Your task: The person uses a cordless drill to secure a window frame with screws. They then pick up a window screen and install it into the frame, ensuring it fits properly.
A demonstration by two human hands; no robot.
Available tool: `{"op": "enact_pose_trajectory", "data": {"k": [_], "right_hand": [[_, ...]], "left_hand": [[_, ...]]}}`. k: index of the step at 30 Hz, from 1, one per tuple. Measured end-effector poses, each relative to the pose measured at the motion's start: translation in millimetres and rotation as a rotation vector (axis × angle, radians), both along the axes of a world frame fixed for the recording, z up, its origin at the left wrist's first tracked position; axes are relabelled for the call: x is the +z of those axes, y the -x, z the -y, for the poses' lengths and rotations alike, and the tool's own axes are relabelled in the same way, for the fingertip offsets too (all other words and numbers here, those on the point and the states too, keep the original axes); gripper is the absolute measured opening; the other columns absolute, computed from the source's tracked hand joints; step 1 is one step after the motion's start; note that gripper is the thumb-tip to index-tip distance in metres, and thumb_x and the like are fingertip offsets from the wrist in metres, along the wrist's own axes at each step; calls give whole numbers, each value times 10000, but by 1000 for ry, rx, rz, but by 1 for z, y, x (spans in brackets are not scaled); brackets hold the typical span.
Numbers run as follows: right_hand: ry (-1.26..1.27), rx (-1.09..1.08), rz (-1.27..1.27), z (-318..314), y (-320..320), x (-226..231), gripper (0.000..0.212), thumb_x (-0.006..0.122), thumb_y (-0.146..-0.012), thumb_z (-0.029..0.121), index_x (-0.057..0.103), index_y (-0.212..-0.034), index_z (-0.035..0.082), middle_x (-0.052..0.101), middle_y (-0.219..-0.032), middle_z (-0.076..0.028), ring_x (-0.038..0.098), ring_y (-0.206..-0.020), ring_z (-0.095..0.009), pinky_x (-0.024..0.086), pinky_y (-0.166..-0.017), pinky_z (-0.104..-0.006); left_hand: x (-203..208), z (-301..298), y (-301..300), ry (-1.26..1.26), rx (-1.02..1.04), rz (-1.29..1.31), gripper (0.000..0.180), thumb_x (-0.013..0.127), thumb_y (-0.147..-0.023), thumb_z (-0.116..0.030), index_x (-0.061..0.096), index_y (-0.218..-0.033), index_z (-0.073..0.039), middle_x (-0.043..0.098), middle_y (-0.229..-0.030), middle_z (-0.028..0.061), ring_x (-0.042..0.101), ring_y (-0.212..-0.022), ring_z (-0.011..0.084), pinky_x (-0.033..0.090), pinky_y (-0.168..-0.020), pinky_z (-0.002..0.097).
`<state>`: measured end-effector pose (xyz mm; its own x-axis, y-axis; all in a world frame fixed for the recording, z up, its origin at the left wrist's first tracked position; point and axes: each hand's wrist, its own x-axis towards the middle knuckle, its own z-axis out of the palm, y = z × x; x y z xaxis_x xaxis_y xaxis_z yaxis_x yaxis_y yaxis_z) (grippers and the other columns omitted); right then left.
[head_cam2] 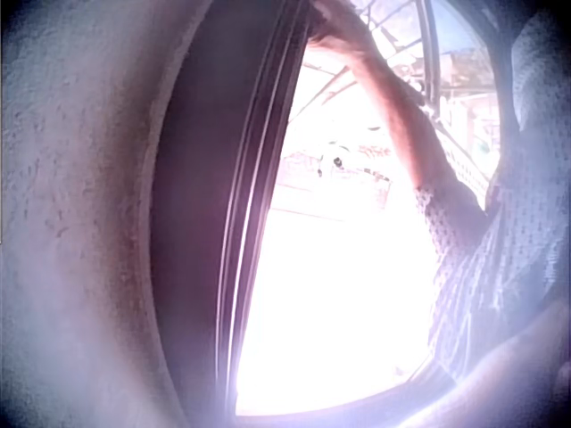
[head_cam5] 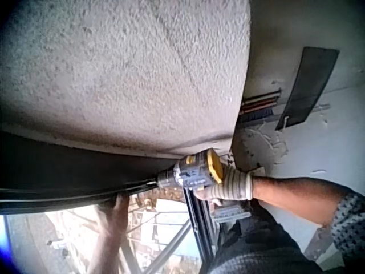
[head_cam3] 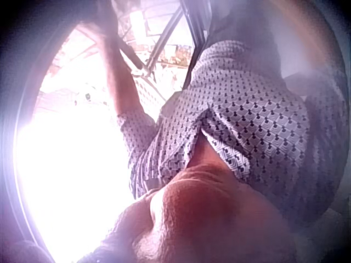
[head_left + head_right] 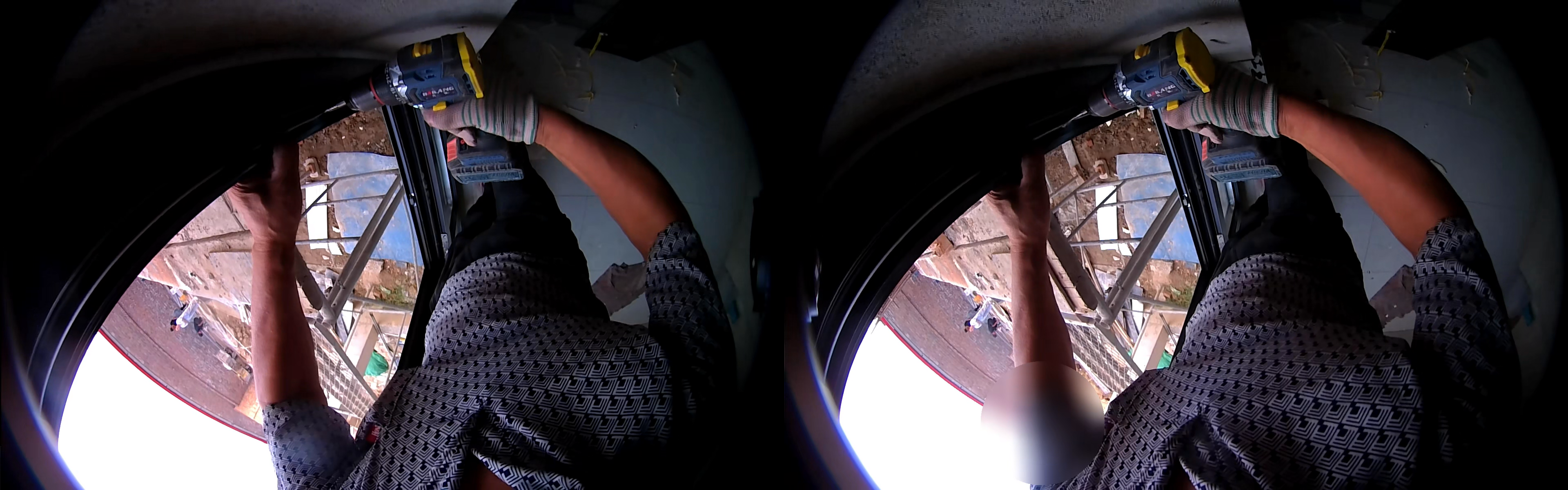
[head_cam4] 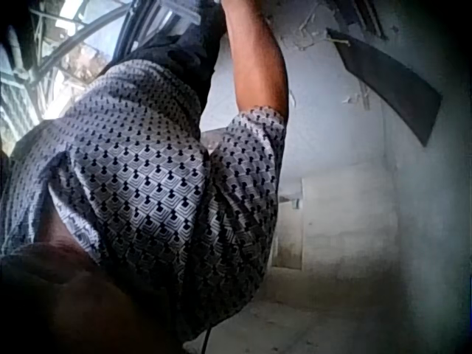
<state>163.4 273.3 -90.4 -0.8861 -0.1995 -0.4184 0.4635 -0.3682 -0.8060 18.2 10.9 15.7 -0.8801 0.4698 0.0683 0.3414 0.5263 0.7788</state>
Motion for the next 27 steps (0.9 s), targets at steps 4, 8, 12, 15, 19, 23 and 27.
{"op": "enact_pose_trajectory", "data": {"k": [4, 8, 12, 15, 19, 23, 27], "right_hand": [[-76, -36, -25, 4, 5, 11, 368, 824, -865, 300, 678, -1097, 54, 663, -749, -10, 570, -498, -75, 510, -488, -235], [-45, -42, -35, 9, -9, 0, 381, 824, -863, 318, 680, -1103, 60, 667, -757, -11, 579, -516, -78, 510, -485, -235], [-63, -37, -12, 14, -11, -8, 377, 825, -865, 345, 685, -1075, 65, 668, -777, -3, 575, -529, -70, 509, -500, -232], [-44, -31, -1, 12, -2, -1, 373, 818, -874, 329, 677, -1080, 52, 670, -793, -13, 578, -530, -68, 516, -501, -233], [-40, -110, -63, 18, -6, 1, 424, 831, -860, 327, 660, -1129, 48, 682, -824, -28, 609, -569, -82, 534, -500, -235], [-121, -62, -116, 20, -2, -11, 499, 796, -873, 293, 613, -1242, 11, 722, -923, -103, 691, -616, -139, 626, -565, -284], [-185, -71, -113, 19, -6, -2, 511, 800, -866, 316, 607, -1236, 20, 720, -944, -99, 713, -650, -147, 628, -582, -291]], "left_hand": [[-2, 7, 10, 38, 11, 33, 214, 707, -924, -109, 703, -1108, 0, 701, -1047, 35, 616, -963, 134, 473, -898, 315], [-13, 3, 0, -177, 60, 186, 103, 784, -862, -28, 735, -950, -48, 667, -833, -63, 540, -755, 21, 422, -718, 212], [-14, 4, 11, -44, -25, 131, 158, 793, -817, 37, 731, -909, -75, 601, -732, -110, 460, -659, -27, 346, -635, 168], [-23, 15, 21, -101, -72, 200, 221, 798, -785, 70, 727, -927, -84, 591, -733, -113, 459, -648, -22, 378, -634, 168], [-35, 27, 27, 10, -263, 39, 246, 755, -812, 76, 729, -1004, -75, 696, -897, -55, 598, -804, 29, 490, -757, 223], [-45, 26, 30, 29, -258, 13, 228, 723, -823, 62, 720, -1020, -53, 726, -957, -23, 646, -869, 66, 507, -803, 248], [-35, 15, 25, 67, -203, 5, 228, 716, -796, 40, 717, -1008, -44, 734, -951, 10, 665, -883, 117, 519, -818, 289]]}}
